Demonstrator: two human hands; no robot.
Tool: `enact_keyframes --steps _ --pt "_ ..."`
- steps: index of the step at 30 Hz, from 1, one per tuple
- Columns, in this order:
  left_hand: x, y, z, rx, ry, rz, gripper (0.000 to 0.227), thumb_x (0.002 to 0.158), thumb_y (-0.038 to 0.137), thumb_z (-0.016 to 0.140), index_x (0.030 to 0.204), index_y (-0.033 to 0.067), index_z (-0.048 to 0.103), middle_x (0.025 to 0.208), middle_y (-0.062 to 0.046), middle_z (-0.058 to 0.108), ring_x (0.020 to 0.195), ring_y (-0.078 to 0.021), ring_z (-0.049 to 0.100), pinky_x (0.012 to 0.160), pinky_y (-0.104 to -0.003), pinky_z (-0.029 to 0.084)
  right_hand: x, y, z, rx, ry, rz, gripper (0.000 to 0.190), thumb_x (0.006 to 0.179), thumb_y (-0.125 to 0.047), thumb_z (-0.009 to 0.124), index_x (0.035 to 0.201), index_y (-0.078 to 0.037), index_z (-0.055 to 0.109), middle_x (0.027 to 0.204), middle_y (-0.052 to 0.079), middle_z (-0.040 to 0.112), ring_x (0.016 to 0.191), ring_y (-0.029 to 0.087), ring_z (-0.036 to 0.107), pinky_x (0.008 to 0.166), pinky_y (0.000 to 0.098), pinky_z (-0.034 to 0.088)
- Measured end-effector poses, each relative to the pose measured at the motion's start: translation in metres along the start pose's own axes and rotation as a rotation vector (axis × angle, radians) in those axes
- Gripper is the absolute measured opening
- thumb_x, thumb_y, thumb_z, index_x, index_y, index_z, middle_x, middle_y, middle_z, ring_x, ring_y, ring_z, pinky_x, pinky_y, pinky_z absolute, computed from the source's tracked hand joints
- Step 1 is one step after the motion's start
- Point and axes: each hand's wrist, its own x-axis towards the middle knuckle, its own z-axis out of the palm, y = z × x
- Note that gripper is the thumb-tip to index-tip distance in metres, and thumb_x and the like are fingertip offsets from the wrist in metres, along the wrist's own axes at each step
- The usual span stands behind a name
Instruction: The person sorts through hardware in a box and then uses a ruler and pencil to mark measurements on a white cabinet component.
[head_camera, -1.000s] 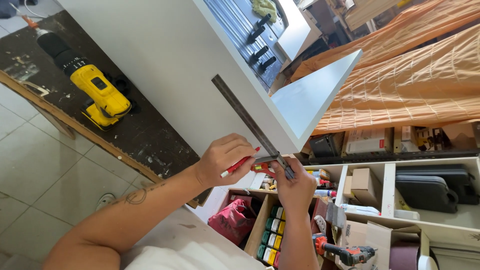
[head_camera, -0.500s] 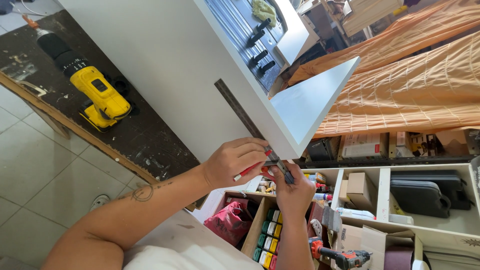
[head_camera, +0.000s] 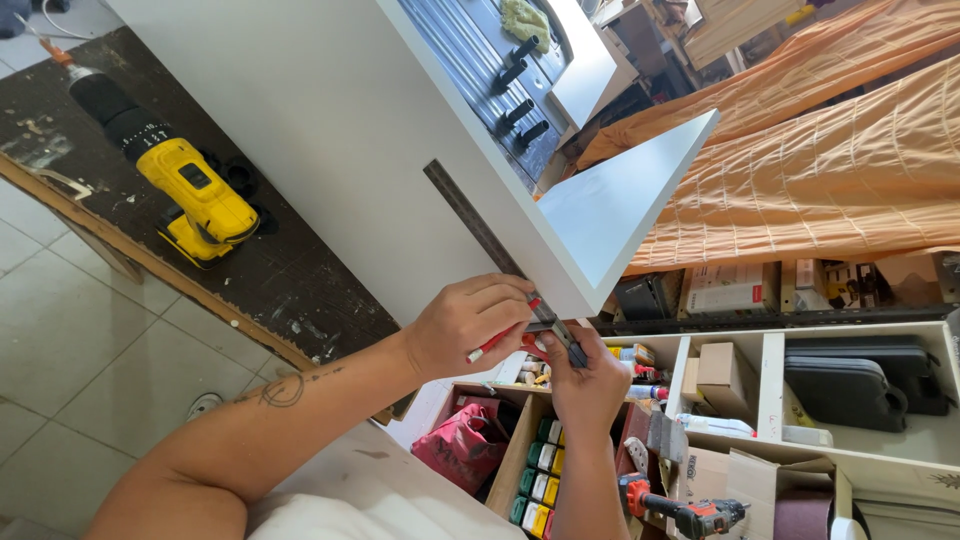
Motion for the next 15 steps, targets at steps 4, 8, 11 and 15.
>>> enact_keyframes --steps 4,8,11,15 --pt "-0.0009 -0.0019 0.0029 0.015 -0.015 0.018 0.006 0.091 0.004 0.075 0.096 0.0072 0.073 0.088 -0.011 0.074 0.094 -0.0286 0.078 0.085 -0.036 0.066 0.0004 -0.0011 0.0004 0.006 0.004 0.017 0.019 0.084 -0.038 0.089 0.089 -0.023 0.079 0.061 0.01 0.067 0.063 0.044 0.068 0.064 0.044 0.053" --pt "-0.001 -0.0021 0.0033 0.061 -0.037 0.024 0.005 0.091 0.006 0.075 0.096 0.0084 0.074 0.088 -0.01 0.075 0.094 -0.0256 0.077 0.086 -0.034 0.065 0.0002 -0.0012 0.0001 -0.012 0.0 0.007 0.019 0.084 -0.039 0.089 0.089 -0.024 0.078 0.061 0.011 0.066 0.065 0.045 0.068 0.064 0.045 0.054" --pt "-0.0001 -0.0014 0.0027 0.068 -0.042 0.024 0.006 0.092 0.006 0.074 0.097 0.0084 0.074 0.089 -0.009 0.075 0.095 -0.0255 0.077 0.086 -0.034 0.065 0.0018 -0.0065 -0.0006 -0.005 0.004 0.012 0.019 0.084 -0.038 0.089 0.089 -0.024 0.078 0.061 0.01 0.067 0.064 0.044 0.068 0.064 0.045 0.054" --pt "-0.0019 -0.0042 0.0044 0.098 -0.06 0.042 0.005 0.092 0.009 0.076 0.096 0.0109 0.074 0.089 -0.009 0.075 0.093 -0.0232 0.077 0.087 -0.033 0.065 0.0002 -0.0017 0.0008 -0.022 0.005 0.01 0.02 0.084 -0.04 0.089 0.09 -0.025 0.079 0.063 0.009 0.068 0.064 0.042 0.069 0.066 0.0447 0.055"
